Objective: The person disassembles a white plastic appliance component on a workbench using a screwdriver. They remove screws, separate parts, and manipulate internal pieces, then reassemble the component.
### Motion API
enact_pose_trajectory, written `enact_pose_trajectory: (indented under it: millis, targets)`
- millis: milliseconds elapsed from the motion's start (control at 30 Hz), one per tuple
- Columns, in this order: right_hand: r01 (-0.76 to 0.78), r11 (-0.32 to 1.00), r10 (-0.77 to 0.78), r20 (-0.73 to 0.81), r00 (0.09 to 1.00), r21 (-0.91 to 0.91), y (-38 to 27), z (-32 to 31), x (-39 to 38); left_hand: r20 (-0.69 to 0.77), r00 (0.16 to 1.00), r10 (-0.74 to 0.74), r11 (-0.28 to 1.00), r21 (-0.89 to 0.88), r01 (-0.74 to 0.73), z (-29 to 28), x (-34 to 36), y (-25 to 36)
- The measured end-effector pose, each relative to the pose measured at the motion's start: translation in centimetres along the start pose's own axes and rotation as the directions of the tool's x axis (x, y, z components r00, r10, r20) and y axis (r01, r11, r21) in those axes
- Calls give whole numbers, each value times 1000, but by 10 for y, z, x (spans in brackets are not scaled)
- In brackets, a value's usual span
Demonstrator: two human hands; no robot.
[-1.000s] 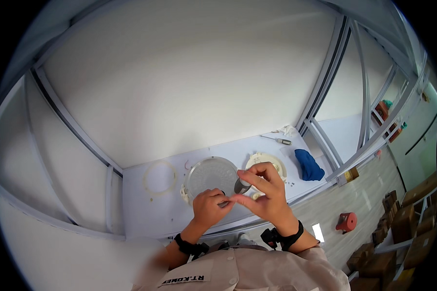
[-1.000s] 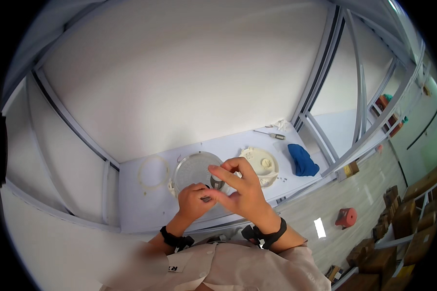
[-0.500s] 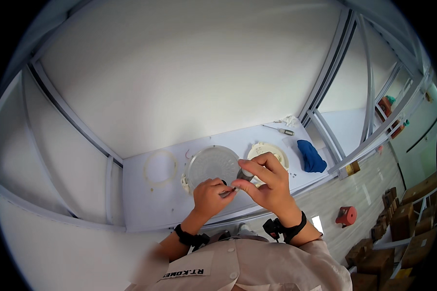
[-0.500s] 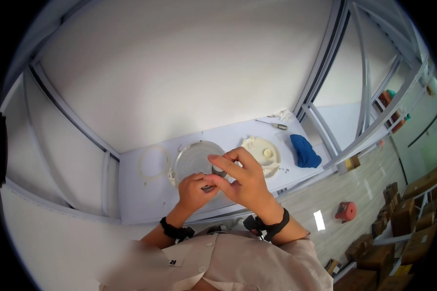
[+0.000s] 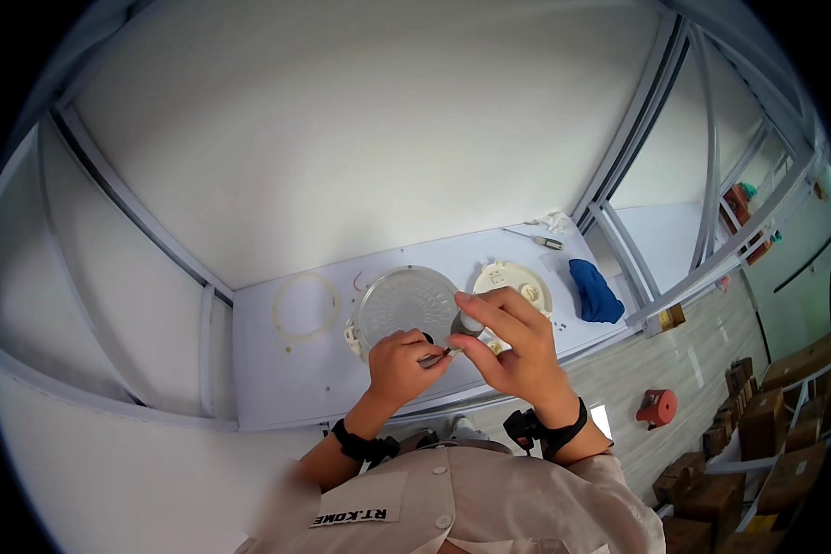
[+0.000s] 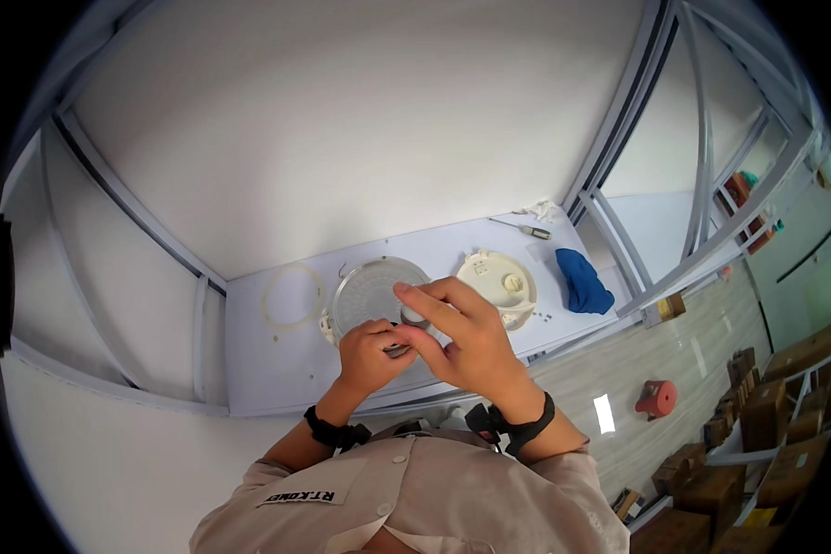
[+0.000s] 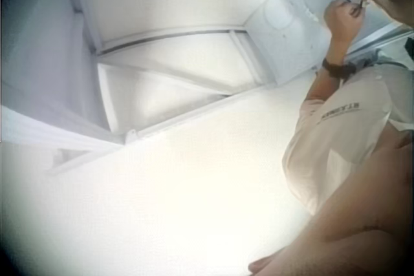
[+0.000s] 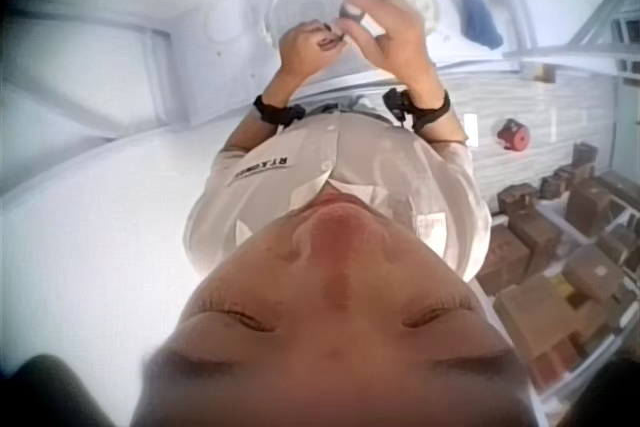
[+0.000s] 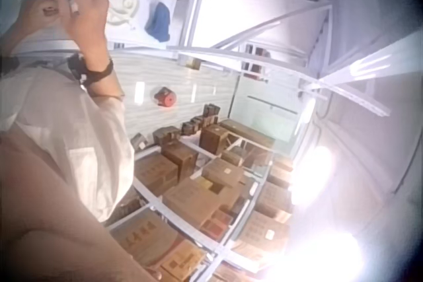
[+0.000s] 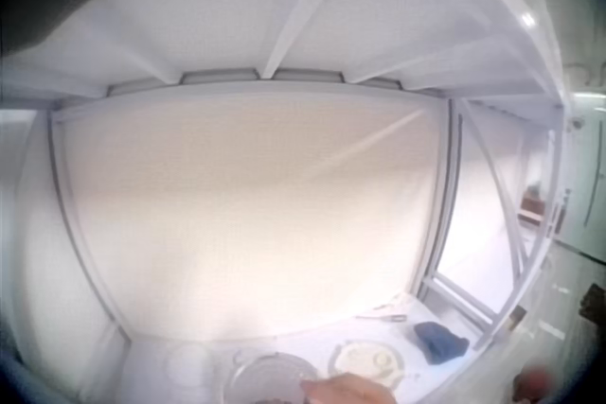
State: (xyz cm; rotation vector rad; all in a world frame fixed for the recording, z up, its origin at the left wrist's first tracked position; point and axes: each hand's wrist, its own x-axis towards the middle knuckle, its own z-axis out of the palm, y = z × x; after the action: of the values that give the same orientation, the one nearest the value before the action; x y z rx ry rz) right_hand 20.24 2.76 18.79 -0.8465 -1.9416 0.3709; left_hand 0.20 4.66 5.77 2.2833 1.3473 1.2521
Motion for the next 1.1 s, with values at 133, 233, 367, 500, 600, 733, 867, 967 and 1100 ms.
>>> enact_pose_trajectory:
  millis: [133,233,367,500,600,733,867,967,1100]
  targets:
    - [51,982,-44,-47,998,181,-7,12,8,8,1000,-10,1000,19,10,0,0,-1]
    - [119,991,-116,-39,992,69,-4,9,8,5,1000,6,1000,24,-6,1,-3,-2]
    - [93,995,-94,-31,995,-39,7,7,-3,-8,1000,9,1000,25,-9,-1,1,1]
    - [108,986,-106,-28,994,124,3,7,8,-21,1000,8,1000,6,-7,1,0,0]
    - [127,985,-125,-23,992,118,-1,7,15,-10,1000,9,1000,10,-9,1,0,-1]
    - [68,998,-68,-17,998,-12,3,5,4,-17,1000,13,1000,0,-13,2,0,-1]
    - [64,994,-54,-106,993,92,4,14,5,-9,1000,3,1000,-9,-3,2,0,0]
    - [109,981,-89,-127,988,160,-2,19,12,5,1000,1,1000,20,-1,0,1,1]
    - [120,992,-117,-72,991,41,3,17,5,-19,1000,20,999,27,-20,5,-2,-4]
